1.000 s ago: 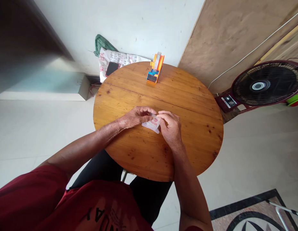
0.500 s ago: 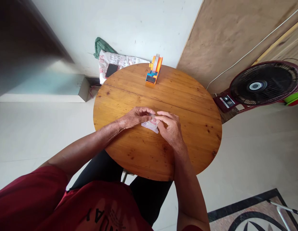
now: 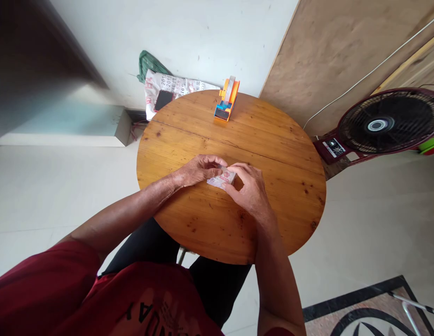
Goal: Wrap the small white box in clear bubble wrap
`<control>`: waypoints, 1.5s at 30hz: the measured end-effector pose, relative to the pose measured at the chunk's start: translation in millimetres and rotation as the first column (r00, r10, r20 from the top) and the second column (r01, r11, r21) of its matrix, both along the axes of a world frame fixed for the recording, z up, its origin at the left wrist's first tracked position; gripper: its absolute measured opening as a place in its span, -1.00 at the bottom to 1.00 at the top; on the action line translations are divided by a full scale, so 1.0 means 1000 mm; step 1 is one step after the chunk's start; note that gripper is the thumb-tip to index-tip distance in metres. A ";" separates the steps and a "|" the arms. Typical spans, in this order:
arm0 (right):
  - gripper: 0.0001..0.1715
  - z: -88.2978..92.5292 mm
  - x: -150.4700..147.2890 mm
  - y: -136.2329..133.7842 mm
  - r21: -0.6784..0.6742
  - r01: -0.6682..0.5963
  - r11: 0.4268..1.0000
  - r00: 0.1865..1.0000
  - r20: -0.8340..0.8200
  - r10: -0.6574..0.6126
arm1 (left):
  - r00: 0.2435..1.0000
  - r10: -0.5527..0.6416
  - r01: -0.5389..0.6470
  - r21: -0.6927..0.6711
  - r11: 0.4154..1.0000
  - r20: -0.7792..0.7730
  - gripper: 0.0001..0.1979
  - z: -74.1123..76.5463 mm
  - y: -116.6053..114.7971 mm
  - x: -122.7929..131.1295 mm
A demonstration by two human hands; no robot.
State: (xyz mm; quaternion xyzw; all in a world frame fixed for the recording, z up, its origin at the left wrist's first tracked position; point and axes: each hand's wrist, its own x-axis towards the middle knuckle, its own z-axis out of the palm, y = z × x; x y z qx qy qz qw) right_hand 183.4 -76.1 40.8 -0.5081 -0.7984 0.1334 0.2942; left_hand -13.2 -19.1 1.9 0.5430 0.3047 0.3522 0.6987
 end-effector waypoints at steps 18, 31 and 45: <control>-0.66 -0.001 0.002 -0.001 0.054 -0.030 0.998 0.990 0.141 0.022 | 0.999 -0.017 0.017 0.000 1.000 0.036 -0.63 -0.003 0.002 -0.001; -0.27 0.009 0.005 -0.006 -0.201 0.080 0.976 0.997 0.017 -0.078 | 0.998 0.018 -0.014 0.062 0.998 -0.068 -0.66 -0.001 0.000 -0.004; -0.21 -0.001 0.003 -0.002 -0.289 0.152 0.945 0.987 0.101 -0.128 | 0.962 0.067 -0.008 0.218 0.976 -0.264 -0.72 0.005 -0.003 -0.010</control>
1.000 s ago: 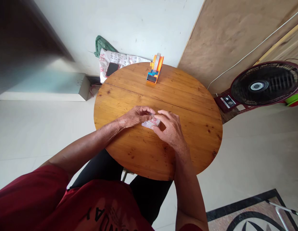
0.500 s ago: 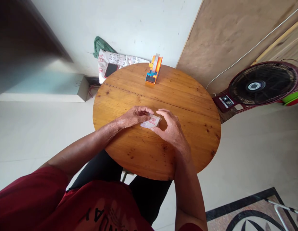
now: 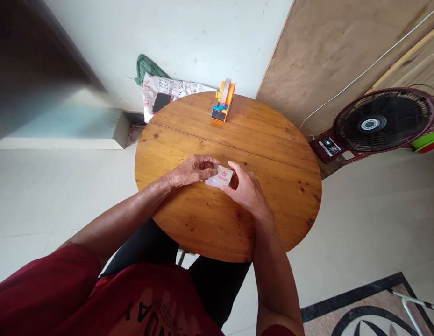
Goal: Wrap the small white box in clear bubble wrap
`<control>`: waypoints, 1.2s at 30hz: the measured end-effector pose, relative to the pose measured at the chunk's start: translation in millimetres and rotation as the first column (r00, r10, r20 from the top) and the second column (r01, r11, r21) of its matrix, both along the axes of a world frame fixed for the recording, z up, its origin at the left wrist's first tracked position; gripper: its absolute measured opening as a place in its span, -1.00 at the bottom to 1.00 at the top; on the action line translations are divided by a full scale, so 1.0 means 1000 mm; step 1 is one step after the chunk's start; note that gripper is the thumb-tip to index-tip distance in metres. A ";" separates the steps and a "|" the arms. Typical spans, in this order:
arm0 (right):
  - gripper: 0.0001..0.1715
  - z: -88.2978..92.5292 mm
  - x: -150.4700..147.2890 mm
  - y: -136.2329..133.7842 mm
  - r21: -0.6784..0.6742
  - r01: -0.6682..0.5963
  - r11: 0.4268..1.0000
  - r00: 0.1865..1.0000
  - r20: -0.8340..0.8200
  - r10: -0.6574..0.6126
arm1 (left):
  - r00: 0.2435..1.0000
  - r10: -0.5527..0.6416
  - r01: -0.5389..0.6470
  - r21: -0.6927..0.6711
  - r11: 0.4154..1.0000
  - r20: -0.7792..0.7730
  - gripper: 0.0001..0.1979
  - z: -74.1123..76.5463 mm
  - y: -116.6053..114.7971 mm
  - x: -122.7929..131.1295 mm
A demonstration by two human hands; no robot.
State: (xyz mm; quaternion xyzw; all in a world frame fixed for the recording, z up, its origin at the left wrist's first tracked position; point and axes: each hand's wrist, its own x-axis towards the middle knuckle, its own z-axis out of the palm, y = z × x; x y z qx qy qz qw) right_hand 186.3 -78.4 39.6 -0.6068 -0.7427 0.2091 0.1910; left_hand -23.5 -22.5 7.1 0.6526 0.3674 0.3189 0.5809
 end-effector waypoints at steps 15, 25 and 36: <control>-0.13 -0.006 0.005 0.000 0.049 -0.010 0.999 1.000 0.018 0.009 | 0.998 -0.008 0.013 -0.075 0.997 0.057 -0.60 -0.006 0.005 -0.001; -0.25 -0.010 -0.003 0.006 0.209 -0.013 0.978 0.998 0.059 0.001 | 0.986 0.040 -0.021 -0.111 0.994 0.164 -0.51 -0.010 0.004 0.007; -0.28 -0.014 -0.001 0.008 0.186 -0.016 0.982 0.998 0.070 0.003 | 0.978 0.027 0.003 -0.142 0.990 0.206 -0.49 -0.014 0.006 0.012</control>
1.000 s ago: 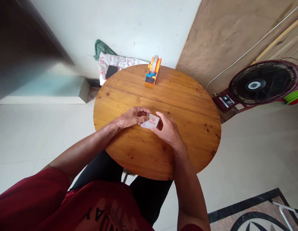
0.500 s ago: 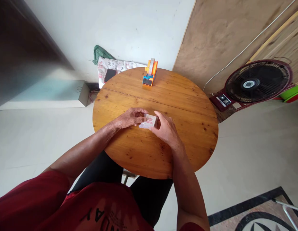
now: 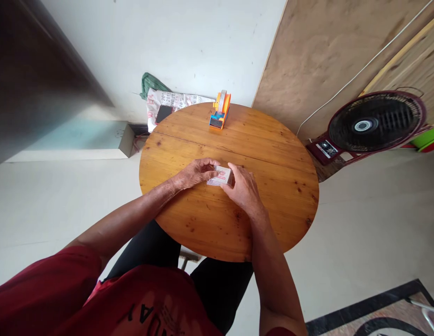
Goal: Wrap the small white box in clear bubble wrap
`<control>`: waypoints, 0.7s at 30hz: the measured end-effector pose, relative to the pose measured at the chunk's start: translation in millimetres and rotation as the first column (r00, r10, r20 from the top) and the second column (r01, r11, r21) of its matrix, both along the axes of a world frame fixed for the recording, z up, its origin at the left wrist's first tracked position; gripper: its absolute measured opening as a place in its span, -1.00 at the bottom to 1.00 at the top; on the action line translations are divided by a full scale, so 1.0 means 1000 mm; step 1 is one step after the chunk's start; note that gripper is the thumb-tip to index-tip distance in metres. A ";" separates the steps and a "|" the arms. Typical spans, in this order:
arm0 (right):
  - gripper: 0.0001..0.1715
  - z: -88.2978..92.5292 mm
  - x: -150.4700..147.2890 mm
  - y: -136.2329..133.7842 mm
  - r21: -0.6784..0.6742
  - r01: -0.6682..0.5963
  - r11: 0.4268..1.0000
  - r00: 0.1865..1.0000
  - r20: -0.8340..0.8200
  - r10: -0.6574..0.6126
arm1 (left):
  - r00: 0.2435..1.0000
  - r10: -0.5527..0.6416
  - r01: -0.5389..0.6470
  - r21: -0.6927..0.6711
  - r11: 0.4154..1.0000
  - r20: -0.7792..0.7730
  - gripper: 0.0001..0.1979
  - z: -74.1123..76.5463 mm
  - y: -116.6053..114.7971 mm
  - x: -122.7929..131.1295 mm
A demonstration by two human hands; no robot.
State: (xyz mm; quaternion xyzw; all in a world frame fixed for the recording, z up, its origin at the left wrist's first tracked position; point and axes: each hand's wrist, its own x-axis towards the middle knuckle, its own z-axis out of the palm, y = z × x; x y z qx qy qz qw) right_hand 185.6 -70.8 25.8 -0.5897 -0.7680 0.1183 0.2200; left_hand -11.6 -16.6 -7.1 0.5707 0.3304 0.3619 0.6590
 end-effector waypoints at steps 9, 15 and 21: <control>-0.25 0.002 0.005 0.002 -0.020 0.001 1.000 0.999 -0.037 -0.002 | 1.000 0.000 0.001 0.053 0.999 -0.027 -0.52 -0.002 0.003 0.001; -0.26 0.000 0.005 0.003 -0.022 0.006 1.000 0.999 -0.051 -0.007 | 1.000 -0.015 0.016 0.039 0.999 -0.024 -0.54 0.000 0.002 0.001; -0.26 -0.001 0.006 0.003 -0.050 0.004 0.999 0.998 -0.064 -0.007 | 1.000 -0.006 0.007 0.033 0.999 -0.015 -0.54 0.001 0.002 0.002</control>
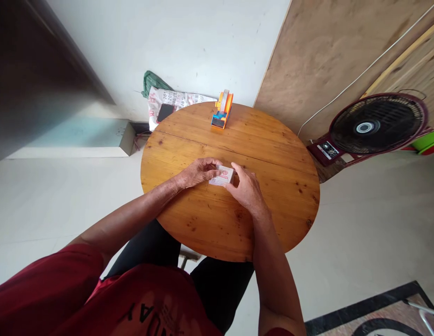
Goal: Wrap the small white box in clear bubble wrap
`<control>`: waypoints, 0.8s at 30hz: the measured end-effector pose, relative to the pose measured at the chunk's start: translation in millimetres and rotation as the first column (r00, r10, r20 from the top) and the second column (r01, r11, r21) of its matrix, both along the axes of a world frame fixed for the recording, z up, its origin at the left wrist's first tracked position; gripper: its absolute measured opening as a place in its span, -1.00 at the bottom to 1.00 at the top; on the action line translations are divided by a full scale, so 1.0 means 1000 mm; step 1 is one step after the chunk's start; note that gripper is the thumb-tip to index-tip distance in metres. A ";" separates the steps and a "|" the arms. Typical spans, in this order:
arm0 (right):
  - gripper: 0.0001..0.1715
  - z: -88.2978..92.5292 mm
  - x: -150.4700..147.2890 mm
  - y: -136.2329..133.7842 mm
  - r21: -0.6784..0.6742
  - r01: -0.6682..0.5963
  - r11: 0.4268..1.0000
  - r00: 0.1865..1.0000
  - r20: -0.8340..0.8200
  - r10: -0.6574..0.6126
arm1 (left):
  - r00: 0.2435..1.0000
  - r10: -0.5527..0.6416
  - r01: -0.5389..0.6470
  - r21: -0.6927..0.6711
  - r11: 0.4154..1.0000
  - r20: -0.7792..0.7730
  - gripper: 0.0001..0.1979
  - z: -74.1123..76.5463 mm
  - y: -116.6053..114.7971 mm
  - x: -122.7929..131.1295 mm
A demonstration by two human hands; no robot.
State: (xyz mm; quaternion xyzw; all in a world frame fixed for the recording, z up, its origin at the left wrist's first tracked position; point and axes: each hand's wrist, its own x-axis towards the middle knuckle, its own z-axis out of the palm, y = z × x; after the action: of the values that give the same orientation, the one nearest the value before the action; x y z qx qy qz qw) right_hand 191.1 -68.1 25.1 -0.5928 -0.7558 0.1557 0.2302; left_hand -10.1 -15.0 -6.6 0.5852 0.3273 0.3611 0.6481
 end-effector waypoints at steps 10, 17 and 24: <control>-0.14 0.010 0.001 -0.005 -0.093 0.055 0.994 0.997 0.065 -0.049 | 0.983 0.123 -0.110 0.096 0.989 -0.139 -0.52 0.002 0.001 -0.009; -0.24 0.004 -0.004 -0.003 -0.042 0.081 0.996 0.994 0.074 -0.078 | 0.984 0.073 -0.061 0.079 0.995 -0.160 -0.55 0.007 -0.001 -0.007; -0.24 0.011 -0.012 -0.006 -0.083 0.141 0.987 0.986 0.101 -0.132 | 0.988 0.015 -0.012 0.025 1.000 -0.152 -0.67 0.008 0.003 -0.006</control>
State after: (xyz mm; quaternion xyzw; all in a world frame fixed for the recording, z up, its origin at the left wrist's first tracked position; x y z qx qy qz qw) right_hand 179.4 -74.6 36.2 -0.6597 -0.7157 0.1451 0.1774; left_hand -15.9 -12.3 1.3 0.6167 0.3753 0.3237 0.6117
